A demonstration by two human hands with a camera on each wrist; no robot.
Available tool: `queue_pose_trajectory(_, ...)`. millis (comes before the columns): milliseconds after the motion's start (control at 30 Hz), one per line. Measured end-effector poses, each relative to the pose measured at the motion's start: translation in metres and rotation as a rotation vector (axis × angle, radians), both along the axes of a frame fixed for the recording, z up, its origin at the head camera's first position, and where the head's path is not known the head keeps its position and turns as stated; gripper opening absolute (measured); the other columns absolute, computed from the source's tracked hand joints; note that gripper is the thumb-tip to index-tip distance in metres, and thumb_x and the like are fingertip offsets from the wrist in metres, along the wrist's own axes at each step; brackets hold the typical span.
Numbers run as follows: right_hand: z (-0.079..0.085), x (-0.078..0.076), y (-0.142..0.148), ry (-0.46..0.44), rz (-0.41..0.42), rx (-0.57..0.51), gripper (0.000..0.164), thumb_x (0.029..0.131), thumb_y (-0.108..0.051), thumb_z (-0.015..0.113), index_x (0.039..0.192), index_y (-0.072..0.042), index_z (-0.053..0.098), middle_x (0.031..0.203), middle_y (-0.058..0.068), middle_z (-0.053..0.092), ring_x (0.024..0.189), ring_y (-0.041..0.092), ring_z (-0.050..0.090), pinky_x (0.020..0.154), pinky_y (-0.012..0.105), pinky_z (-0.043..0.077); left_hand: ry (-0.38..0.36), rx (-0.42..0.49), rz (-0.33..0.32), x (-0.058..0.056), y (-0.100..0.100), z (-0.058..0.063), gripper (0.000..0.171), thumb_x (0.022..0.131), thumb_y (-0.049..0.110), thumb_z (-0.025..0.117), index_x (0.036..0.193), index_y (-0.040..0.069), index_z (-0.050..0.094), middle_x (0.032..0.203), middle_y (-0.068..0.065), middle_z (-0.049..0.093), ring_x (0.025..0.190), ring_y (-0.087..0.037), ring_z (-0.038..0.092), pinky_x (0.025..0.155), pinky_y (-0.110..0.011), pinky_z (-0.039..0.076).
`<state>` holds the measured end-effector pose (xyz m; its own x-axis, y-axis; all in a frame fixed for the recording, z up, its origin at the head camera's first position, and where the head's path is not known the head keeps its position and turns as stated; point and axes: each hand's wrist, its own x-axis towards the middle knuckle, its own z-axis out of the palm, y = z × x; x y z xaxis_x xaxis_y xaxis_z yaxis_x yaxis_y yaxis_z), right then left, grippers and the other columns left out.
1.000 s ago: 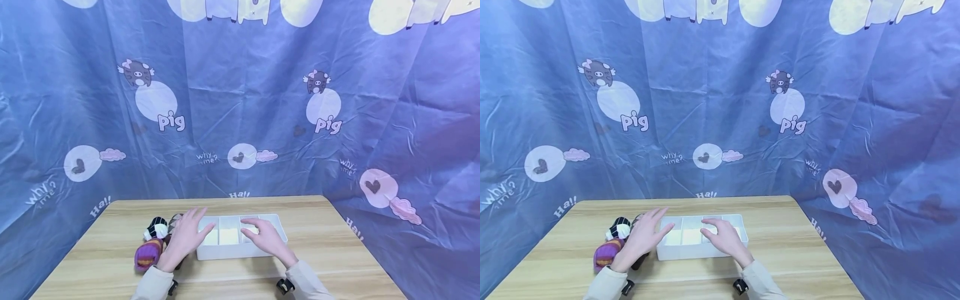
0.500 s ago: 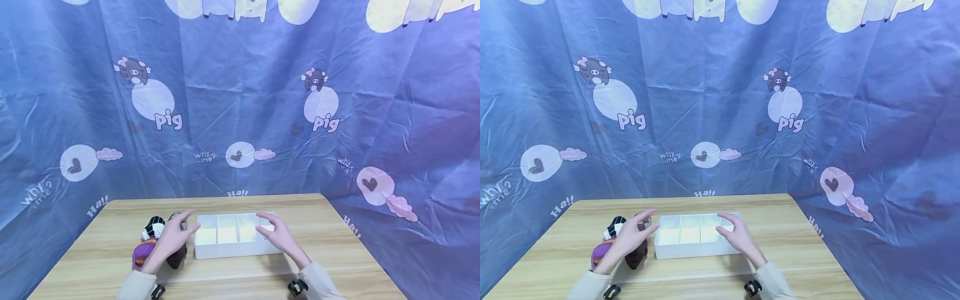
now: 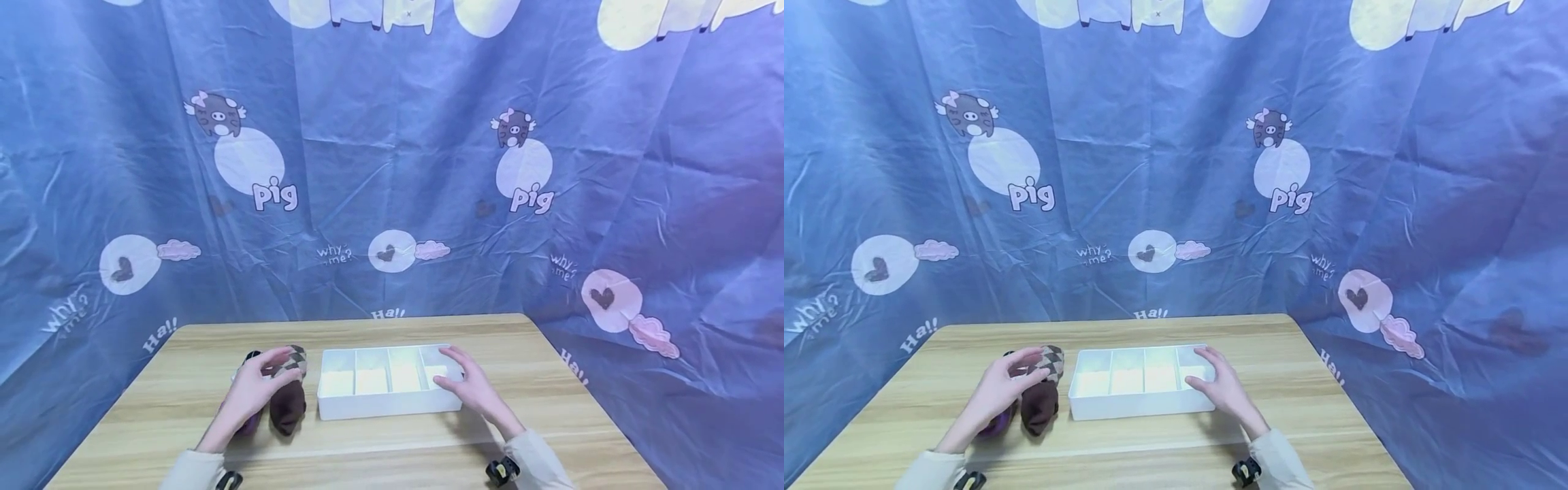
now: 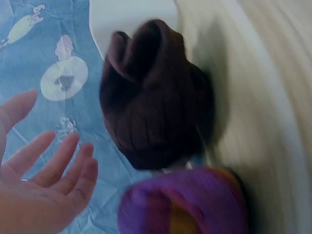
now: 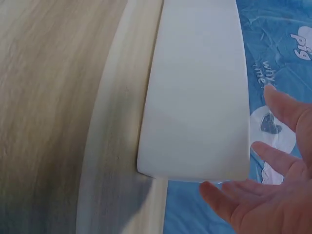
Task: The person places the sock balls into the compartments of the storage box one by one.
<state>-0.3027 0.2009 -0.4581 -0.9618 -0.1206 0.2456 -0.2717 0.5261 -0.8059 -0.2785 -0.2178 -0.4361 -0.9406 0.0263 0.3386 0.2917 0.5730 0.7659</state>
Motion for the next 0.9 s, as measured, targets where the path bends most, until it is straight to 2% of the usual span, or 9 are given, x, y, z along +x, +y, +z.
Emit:
queue_pose_trajectory(133,-0.004,-0.002,0.006,-0.068,0.018,-0.074,0.067,0.086,-0.02,0.075,0.144,-0.006,0.046,0.156,0.024,0.03,0.143,0.047,0.026,0.112,0.059,0.032,-0.016,-0.015,-0.006,0.004,-0.012,-0.004,0.053,0.086,0.033,0.075,0.131,0.008,0.061,0.123,-0.016,0.068,0.115,-0.033,0.061,0.1,-0.052,0.047)
queue_pose_trajectory(300,-0.009,-0.003,0.015,-0.15,0.058,-0.124,0.073,0.087,-0.015,0.074,0.149,-0.005,0.037,0.156,0.025,0.029,0.142,0.048,0.029,0.113,0.058,0.03,-0.045,-0.036,-0.015,0.007,-0.025,-0.006,0.058,0.085,0.036,0.076,0.133,0.009,0.059,0.124,-0.013,0.068,0.122,-0.035,0.056,0.102,-0.056,0.042)
queue_pose_trajectory(367,-0.01,-0.004,0.018,-0.171,0.081,-0.142,0.075,0.087,-0.014,0.074,0.15,-0.004,0.034,0.156,0.026,0.028,0.141,0.047,0.029,0.113,0.056,0.031,-0.038,-0.045,-0.016,0.007,-0.03,-0.007,0.06,0.084,0.038,0.077,0.133,0.01,0.059,0.124,-0.011,0.068,0.123,-0.034,0.055,0.103,-0.054,0.042)
queue_pose_trajectory(500,-0.011,-0.006,0.026,-0.21,0.134,-0.182,0.078,0.089,-0.016,0.072,0.152,-0.002,0.028,0.158,0.026,0.024,0.14,0.048,0.031,0.11,0.052,0.038,-0.021,-0.041,-0.015,0.01,-0.041,-0.007,0.057,0.083,0.035,0.078,0.132,0.011,0.061,0.125,-0.011,0.068,0.124,-0.028,0.054,0.104,-0.045,0.038)
queue_pose_trajectory(567,-0.011,-0.006,0.028,-0.236,0.154,-0.213,0.079,0.089,-0.017,0.071,0.153,-0.002,0.026,0.159,0.026,0.021,0.14,0.049,0.031,0.107,0.05,0.042,-0.022,-0.038,-0.009,0.012,-0.048,-0.007,0.056,0.083,0.034,0.078,0.131,0.011,0.061,0.126,-0.011,0.067,0.122,-0.019,0.054,0.104,-0.042,0.037)
queue_pose_trajectory(733,-0.017,-0.007,0.032,-0.302,0.196,-0.284,0.081,0.091,-0.016,0.069,0.155,-0.003,0.021,0.159,0.027,0.017,0.141,0.049,0.029,0.102,0.047,0.048,-0.065,0.056,-0.029,0.016,-0.064,-0.01,0.053,0.085,0.026,0.077,0.131,0.006,0.06,0.13,-0.013,0.064,0.114,0.003,0.05,0.102,-0.033,0.038)
queue_pose_trajectory(800,-0.019,-0.007,0.033,-0.316,0.202,-0.302,0.08,0.092,-0.016,0.068,0.155,-0.004,0.021,0.159,0.027,0.017,0.141,0.049,0.028,0.101,0.048,0.049,-0.091,0.107,-0.041,0.017,-0.069,-0.012,0.052,0.085,0.022,0.077,0.131,0.004,0.06,0.131,-0.014,0.063,0.112,0.007,0.05,0.1,-0.027,0.037)
queue_pose_trajectory(900,-0.02,-0.006,0.034,-0.327,0.198,-0.315,0.079,0.092,-0.015,0.068,0.155,-0.005,0.021,0.159,0.028,0.018,0.141,0.049,0.028,0.1,0.05,0.048,-0.135,0.16,-0.059,0.018,-0.073,-0.015,0.053,0.085,0.021,0.076,0.132,0.003,0.059,0.134,-0.015,0.06,0.113,0.004,0.052,0.098,-0.022,0.037)
